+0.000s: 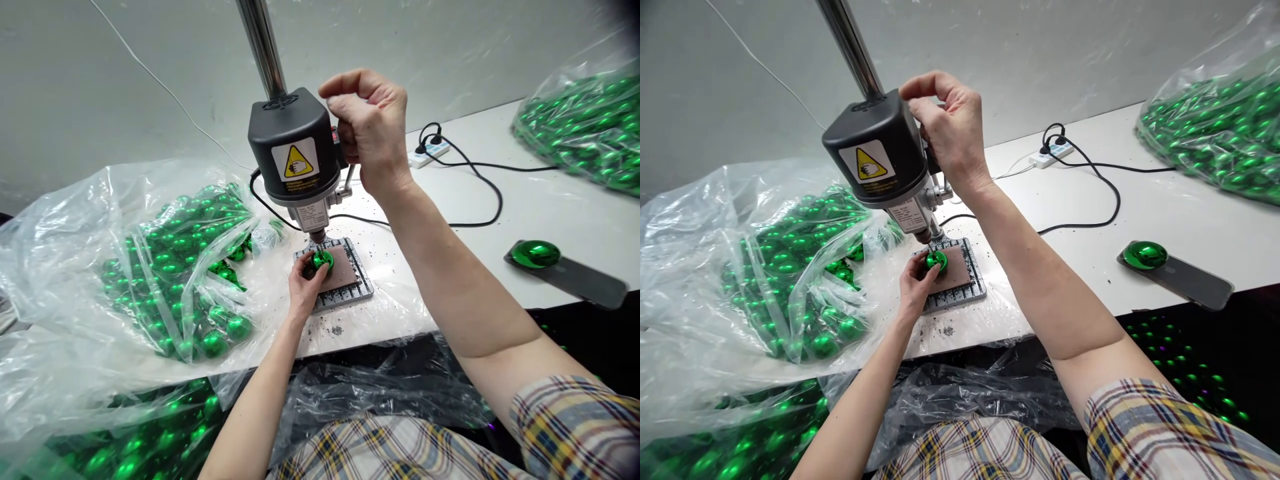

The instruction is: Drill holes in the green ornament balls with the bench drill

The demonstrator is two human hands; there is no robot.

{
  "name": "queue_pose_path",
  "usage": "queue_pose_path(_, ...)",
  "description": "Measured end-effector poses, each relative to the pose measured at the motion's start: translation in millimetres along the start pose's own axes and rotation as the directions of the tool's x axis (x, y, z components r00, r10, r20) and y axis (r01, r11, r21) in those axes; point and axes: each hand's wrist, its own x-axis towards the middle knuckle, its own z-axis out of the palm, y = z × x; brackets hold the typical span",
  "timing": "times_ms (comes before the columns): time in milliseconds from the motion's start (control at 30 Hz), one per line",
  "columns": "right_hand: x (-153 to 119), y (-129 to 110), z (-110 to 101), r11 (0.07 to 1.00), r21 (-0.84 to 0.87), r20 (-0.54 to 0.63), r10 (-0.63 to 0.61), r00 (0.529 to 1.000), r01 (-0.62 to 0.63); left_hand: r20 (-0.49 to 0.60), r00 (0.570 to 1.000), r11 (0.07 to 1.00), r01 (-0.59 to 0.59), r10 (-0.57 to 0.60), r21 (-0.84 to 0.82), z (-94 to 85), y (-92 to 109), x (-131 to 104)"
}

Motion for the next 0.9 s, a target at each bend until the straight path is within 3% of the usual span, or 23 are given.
queue_pose_path(233,0,-1,0,0.999,-0.042,-0.006,0.008,1.000,-0.009,0.025,0.997,0.993,0.073,-0.071,-0.094,-5.1,2,6)
queue_pose_path(567,1,-2,2,0.999,-0.032,-0.027,0.003,1.000,-0.004,0.031,0.996,0.986,-0.082,0.079,0.145,2.0,2,-3)
queue_pose_path(700,-1,-2,1,0.995,-0.097,-0.017,0.017,1.000,-0.019,0.062,0.997,0.996,-0.046,0.041,0.080,5.5,6,-5)
queue_pose_path(900,-4,-3,0,0.999,-0.030,-0.007,-0.019,1.000,0.019,0.075,0.997,0.999,-0.020,0.017,0.032,3.6,10,-3)
